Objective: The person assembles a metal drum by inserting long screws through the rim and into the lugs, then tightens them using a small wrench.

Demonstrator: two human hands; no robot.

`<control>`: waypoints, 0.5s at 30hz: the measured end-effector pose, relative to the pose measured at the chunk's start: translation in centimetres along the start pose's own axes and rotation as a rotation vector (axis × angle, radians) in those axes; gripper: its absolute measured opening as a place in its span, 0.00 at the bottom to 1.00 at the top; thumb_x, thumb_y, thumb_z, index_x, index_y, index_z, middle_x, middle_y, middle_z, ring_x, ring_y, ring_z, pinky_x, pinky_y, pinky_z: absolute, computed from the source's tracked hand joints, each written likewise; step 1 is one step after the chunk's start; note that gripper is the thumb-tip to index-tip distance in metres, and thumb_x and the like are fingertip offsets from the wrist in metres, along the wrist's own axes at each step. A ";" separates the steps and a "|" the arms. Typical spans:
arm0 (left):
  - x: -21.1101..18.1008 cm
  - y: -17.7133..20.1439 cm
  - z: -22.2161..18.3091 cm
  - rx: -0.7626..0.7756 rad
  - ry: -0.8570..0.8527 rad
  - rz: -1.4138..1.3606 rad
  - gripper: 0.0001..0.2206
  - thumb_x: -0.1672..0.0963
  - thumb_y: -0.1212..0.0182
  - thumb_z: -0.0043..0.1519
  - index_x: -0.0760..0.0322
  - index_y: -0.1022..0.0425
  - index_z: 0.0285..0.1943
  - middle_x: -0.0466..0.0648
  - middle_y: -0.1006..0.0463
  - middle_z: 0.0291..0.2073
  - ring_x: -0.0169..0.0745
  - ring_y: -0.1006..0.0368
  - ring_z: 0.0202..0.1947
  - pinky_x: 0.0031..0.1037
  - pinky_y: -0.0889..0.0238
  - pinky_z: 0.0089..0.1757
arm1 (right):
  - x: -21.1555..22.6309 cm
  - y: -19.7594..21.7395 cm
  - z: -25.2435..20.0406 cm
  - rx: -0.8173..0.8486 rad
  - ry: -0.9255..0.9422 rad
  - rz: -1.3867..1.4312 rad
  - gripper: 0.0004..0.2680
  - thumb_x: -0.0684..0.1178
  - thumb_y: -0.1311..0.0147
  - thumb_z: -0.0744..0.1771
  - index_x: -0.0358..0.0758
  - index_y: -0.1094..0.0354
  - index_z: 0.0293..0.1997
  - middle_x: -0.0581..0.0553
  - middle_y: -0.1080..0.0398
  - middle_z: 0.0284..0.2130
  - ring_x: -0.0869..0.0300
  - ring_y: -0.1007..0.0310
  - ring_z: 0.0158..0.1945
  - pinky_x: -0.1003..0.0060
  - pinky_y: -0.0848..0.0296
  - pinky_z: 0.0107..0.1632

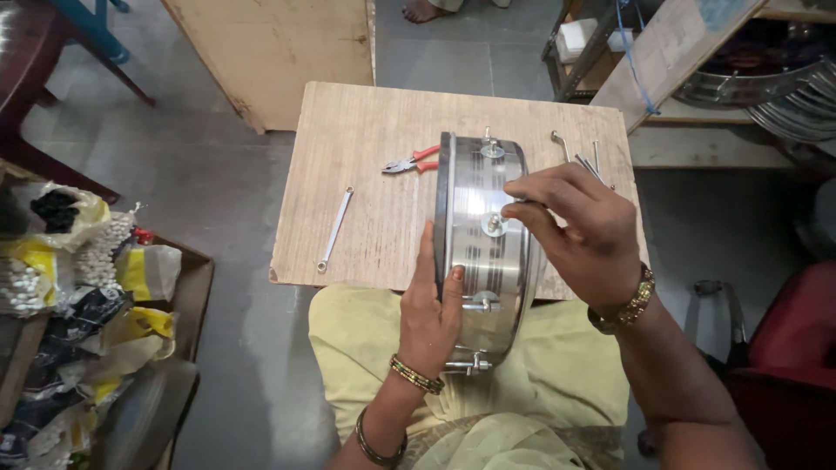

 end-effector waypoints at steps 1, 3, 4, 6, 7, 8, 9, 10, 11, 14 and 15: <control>-0.3 0.1 -0.1 -0.011 -0.035 0.006 0.29 0.57 0.48 0.68 0.68 0.50 0.79 0.69 0.29 0.64 0.67 0.25 0.57 0.40 0.30 0.52 | 0.2 -0.3 0.3 0.018 0.002 -0.011 0.09 0.38 0.34 0.65 0.36 0.26 0.48 0.44 0.25 0.41 0.61 0.22 0.40 0.69 0.23 0.40; -0.6 0.2 -0.3 -0.015 -0.073 0.005 0.28 0.57 0.49 0.69 0.68 0.50 0.79 0.69 0.30 0.65 0.68 0.27 0.60 0.41 0.31 0.54 | 0.7 -0.9 0.8 0.051 -0.004 -0.032 0.09 0.39 0.34 0.64 0.36 0.25 0.47 0.44 0.24 0.40 0.60 0.22 0.38 0.67 0.25 0.39; -0.6 0.3 -0.4 -0.013 -0.077 -0.004 0.28 0.57 0.49 0.69 0.68 0.50 0.79 0.69 0.30 0.65 0.68 0.27 0.61 0.41 0.31 0.54 | 0.8 -1.2 1.0 0.068 -0.010 -0.042 0.09 0.39 0.34 0.64 0.37 0.25 0.47 0.44 0.24 0.40 0.60 0.22 0.38 0.67 0.25 0.38; -0.5 0.3 -0.4 -0.008 -0.072 -0.013 0.28 0.57 0.49 0.69 0.67 0.50 0.79 0.69 0.30 0.65 0.67 0.28 0.62 0.41 0.31 0.54 | 1.1 -1.5 1.2 0.067 -0.003 -0.070 0.08 0.39 0.34 0.64 0.37 0.25 0.46 0.44 0.24 0.40 0.59 0.22 0.38 0.66 0.26 0.39; -0.4 0.3 -0.4 -0.005 -0.064 -0.012 0.28 0.57 0.49 0.69 0.67 0.50 0.79 0.69 0.30 0.66 0.67 0.28 0.62 0.40 0.32 0.55 | 1.1 -1.5 1.2 0.050 0.009 -0.089 0.08 0.39 0.34 0.64 0.38 0.25 0.46 0.44 0.24 0.40 0.59 0.22 0.39 0.67 0.25 0.40; -0.3 0.3 -0.4 -0.002 -0.056 -0.012 0.28 0.57 0.48 0.69 0.67 0.51 0.79 0.68 0.31 0.66 0.67 0.29 0.63 0.40 0.32 0.55 | 1.1 -1.5 1.1 0.032 0.021 -0.107 0.08 0.39 0.34 0.64 0.38 0.25 0.47 0.43 0.24 0.40 0.59 0.22 0.40 0.67 0.25 0.40; -0.3 0.4 -0.5 -0.004 -0.068 -0.009 0.28 0.57 0.48 0.69 0.67 0.50 0.79 0.68 0.32 0.67 0.68 0.30 0.64 0.40 0.33 0.56 | 0.1 -1.3 0.9 0.011 -0.045 -0.048 0.08 0.39 0.35 0.65 0.37 0.25 0.47 0.44 0.24 0.39 0.61 0.23 0.39 0.68 0.24 0.40; -0.3 0.4 -0.5 -0.007 -0.080 -0.006 0.28 0.57 0.48 0.70 0.67 0.50 0.79 0.69 0.32 0.67 0.68 0.32 0.65 0.41 0.34 0.57 | -1.2 -1.0 0.5 -0.008 -0.111 0.011 0.08 0.38 0.35 0.65 0.36 0.26 0.47 0.44 0.24 0.39 0.62 0.23 0.38 0.70 0.24 0.39; -0.4 0.4 -0.6 -0.011 -0.091 -0.004 0.28 0.57 0.48 0.70 0.68 0.50 0.79 0.69 0.33 0.68 0.68 0.33 0.67 0.41 0.35 0.58 | -2.5 -0.7 0.0 -0.027 -0.178 0.071 0.07 0.37 0.36 0.65 0.35 0.26 0.47 0.45 0.24 0.38 0.64 0.23 0.37 0.71 0.23 0.38; 0.1 0.3 -0.8 -0.015 -0.093 0.011 0.28 0.57 0.48 0.70 0.68 0.50 0.79 0.68 0.34 0.69 0.68 0.34 0.68 0.41 0.36 0.59 | -7.4 -0.1 -2.8 -0.159 -0.395 0.414 0.05 0.36 0.41 0.69 0.33 0.27 0.48 0.47 0.24 0.41 0.66 0.21 0.43 0.71 0.20 0.48; 0.1 0.3 -0.8 -0.017 -0.102 0.008 0.28 0.57 0.48 0.70 0.68 0.50 0.79 0.68 0.34 0.69 0.68 0.34 0.68 0.41 0.36 0.59 | -8.7 -0.1 -3.8 -0.178 -0.430 0.463 0.05 0.36 0.41 0.68 0.33 0.28 0.48 0.47 0.24 0.40 0.65 0.21 0.43 0.71 0.19 0.47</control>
Point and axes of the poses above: each hand's wrist, its own z-axis towards the middle knuckle, its own y-axis out of the back of the hand, x = y × z, the point moved 9 cm from there along z, towards the middle knuckle
